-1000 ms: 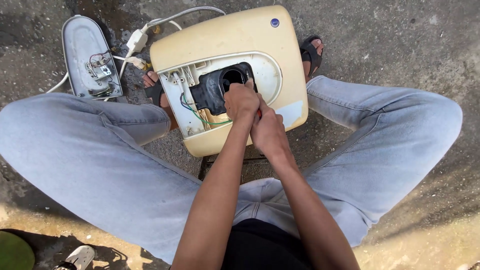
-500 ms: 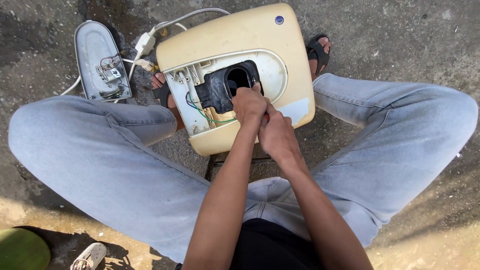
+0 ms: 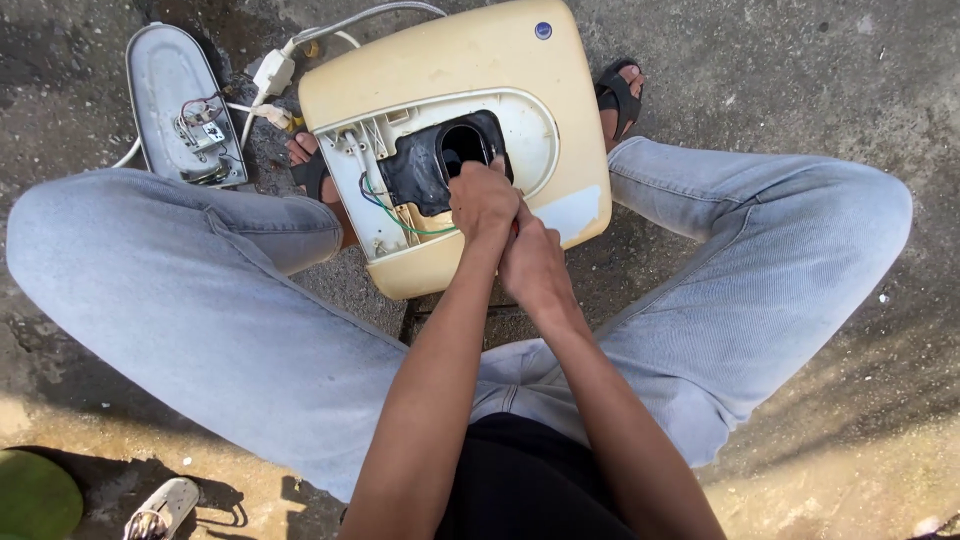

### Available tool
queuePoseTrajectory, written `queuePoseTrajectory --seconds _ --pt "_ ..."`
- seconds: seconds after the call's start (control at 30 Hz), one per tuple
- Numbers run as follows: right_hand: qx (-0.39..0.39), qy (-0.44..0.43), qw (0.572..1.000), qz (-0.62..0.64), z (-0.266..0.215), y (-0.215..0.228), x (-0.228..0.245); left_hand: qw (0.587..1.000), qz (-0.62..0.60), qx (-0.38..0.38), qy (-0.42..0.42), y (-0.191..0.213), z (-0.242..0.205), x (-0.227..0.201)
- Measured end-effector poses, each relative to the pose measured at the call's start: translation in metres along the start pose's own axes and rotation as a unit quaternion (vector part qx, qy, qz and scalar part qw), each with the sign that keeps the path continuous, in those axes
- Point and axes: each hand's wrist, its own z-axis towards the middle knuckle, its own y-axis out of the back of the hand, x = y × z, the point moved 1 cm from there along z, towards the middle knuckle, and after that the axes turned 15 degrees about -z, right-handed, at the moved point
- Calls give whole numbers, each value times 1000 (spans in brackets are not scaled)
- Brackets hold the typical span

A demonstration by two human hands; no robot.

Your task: The person is using a screwdriver to scrape and clean the interior of a disassembled water heater tank.

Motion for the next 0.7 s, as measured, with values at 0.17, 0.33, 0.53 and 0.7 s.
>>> queuePoseTrajectory --seconds 0.17,0.33,0.53,0.7 --pt "-7 7 999 39 11 -9 -12 1000 -13 -5 -8 0 -2 -5" --pt "-2 -15 1000 6 -2 0 3 1000 -8 -3 -18 0 5 -3" --pt "-9 8 999 43 3 -6 -15 999 -3 -19 -36 -7 5 -2" --pt "-3 -6 999 49 19 -4 -14 999 15 -42 -29 -17 30 -6"
